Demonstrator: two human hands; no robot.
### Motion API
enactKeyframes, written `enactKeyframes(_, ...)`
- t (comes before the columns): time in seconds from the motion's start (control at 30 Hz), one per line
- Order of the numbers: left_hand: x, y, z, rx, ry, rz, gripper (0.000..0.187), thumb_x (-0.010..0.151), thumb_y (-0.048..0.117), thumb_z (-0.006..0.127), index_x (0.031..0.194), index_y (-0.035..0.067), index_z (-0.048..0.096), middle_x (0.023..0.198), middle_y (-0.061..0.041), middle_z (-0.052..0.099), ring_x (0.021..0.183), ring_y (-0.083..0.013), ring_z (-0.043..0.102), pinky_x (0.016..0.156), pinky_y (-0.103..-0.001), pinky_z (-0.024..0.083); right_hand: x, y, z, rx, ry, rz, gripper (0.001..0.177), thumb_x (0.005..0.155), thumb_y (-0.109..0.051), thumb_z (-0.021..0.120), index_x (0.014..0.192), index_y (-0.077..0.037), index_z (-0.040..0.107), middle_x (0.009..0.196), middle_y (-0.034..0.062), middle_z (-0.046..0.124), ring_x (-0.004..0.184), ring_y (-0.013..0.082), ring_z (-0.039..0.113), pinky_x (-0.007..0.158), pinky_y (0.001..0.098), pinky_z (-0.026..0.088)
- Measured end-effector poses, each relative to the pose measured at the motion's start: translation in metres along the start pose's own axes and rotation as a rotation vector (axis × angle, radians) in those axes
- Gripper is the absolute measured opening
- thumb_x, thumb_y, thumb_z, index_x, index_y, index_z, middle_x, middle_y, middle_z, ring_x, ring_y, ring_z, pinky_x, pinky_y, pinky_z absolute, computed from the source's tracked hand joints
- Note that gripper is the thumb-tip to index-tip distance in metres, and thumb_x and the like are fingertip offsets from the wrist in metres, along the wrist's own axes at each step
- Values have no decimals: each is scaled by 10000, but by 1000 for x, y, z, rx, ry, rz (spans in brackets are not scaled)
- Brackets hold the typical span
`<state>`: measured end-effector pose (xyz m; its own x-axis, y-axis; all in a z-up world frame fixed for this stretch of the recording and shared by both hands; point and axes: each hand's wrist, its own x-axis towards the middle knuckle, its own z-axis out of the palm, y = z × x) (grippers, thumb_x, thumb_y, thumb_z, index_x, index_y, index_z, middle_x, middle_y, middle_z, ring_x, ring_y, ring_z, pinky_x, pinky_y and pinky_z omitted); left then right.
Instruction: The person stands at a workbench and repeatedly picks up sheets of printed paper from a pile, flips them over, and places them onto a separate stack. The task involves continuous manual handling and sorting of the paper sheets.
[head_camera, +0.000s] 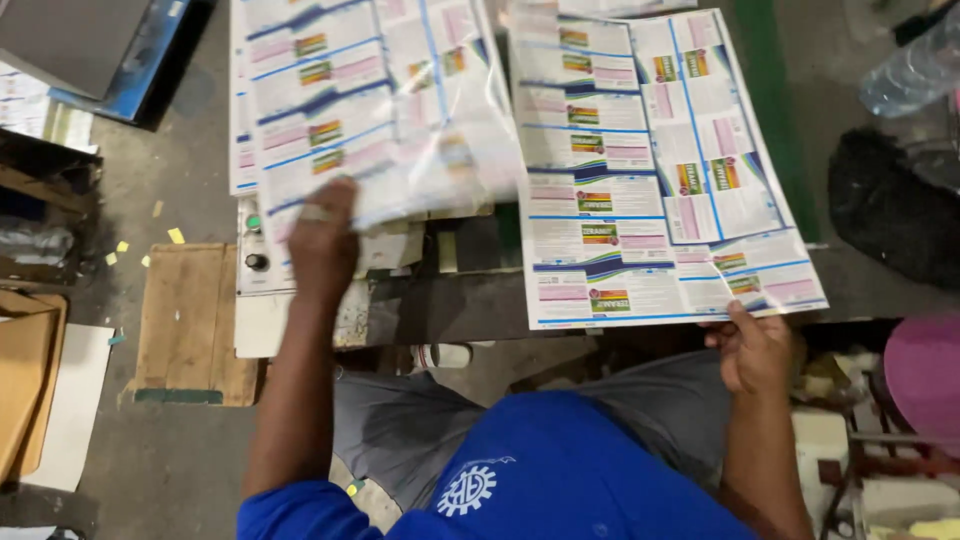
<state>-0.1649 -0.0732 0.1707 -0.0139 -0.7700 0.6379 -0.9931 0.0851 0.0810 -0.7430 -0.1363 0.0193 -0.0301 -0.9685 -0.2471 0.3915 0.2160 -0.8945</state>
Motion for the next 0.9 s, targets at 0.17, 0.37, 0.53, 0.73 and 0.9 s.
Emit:
enactKeyframes(0.17,3,-4,-18,-4,105,-80,445,948,-56,689,1345,144,689,1261,-171,748,927,-309,775,760,-393,602,-2,18,7,-88,-23,24,227,1070,-118,605,1285,-46,603,1031,84,733,773,184,710,543,289,509)
enactKeyframes(0.37,2,35,-26,-4,5,-187,417,920,23,779,1320,125,718,1257,-178,740,876,-301,763,746,-397,592,36,28,51,-214,-63,51,233,1068,-129,563,1273,-26,603,1031,95,739,753,186,726,512,270,526)
enactKeyframes(0.53,12,65,-35,-102,8,-126,497,795,2,767,1280,98,715,1300,-141,717,1114,-344,725,915,-427,578,110,22,94,-225,-94,7,266,1059,-148,539,1297,-32,571,1020,98,746,742,200,742,494,263,518)
enactKeyframes(0.73,4,71,-33,-147,7,-167,500,813,-32,724,1299,82,710,1331,-140,708,1141,-317,709,937,-414,566,175,15,128,-208,-125,50,310,1085,-200,560,1339,-22,541,1039,124,735,778,201,743,522,289,537)
enactKeyframes(0.9,-10,84,-20,-118,50,-150,518,811,-36,711,1306,113,719,1345,-164,685,1230,-362,689,997,-409,560,134,27,122,-170,-126,133,460,1023,-206,566,1463,-96,492,1128,116,740,862,203,737,582,302,566)
